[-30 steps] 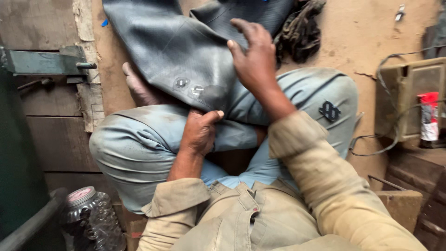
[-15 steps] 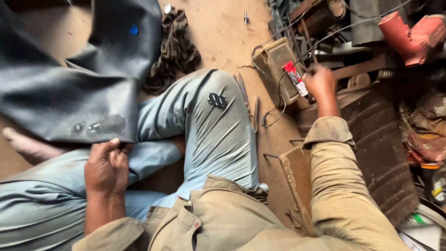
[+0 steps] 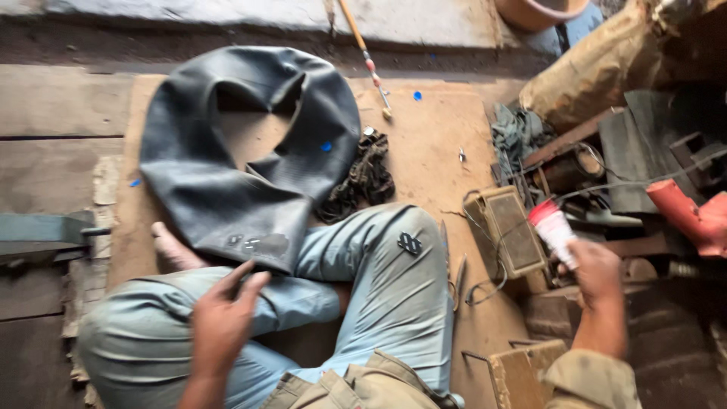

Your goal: The person repairs a tire inner tube. They grind the rubber surface with a power grinder, apply adhesive from a tube to the prepared spots, and press patches onto the surface by hand and with a metal scraper.

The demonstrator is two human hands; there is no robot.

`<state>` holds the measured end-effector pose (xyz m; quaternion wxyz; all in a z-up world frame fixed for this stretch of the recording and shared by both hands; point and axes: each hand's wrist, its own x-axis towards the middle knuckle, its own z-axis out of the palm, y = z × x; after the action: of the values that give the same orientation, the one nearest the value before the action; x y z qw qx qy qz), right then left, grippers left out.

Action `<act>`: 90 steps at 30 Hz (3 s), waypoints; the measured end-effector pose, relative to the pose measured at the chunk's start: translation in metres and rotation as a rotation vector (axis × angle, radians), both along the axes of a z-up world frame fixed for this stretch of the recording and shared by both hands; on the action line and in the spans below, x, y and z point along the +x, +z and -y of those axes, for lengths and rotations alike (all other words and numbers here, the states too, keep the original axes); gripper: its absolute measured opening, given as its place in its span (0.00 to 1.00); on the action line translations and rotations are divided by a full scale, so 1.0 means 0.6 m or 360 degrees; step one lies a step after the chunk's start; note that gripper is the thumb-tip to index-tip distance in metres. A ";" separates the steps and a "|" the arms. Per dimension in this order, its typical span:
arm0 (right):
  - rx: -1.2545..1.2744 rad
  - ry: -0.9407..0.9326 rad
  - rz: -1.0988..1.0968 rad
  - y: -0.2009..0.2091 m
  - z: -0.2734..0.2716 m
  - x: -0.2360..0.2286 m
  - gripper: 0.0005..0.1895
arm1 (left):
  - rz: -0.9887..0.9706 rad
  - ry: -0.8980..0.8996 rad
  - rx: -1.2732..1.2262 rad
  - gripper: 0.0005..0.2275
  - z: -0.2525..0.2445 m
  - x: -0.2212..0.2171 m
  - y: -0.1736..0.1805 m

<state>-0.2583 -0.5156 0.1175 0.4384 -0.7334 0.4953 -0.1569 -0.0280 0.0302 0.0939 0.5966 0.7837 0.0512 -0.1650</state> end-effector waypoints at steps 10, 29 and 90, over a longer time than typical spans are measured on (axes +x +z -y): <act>0.1626 0.0776 0.1200 0.032 -0.408 0.248 0.14 | 0.0579 -0.0474 -0.0339 0.21 0.126 -0.046 0.087; 0.2086 0.0489 0.1277 -0.079 -0.527 0.379 0.10 | 0.1151 -0.0115 0.0165 0.09 0.026 0.056 0.073; 0.1005 0.0802 0.1051 -0.096 -0.513 0.428 0.09 | -0.0343 0.0843 -0.1826 0.08 0.039 0.090 -0.212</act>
<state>-0.0013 -0.2077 0.0597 0.7952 -0.5733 0.1620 -0.1125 0.0261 0.0070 -0.0333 0.9332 0.2797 0.2064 -0.0911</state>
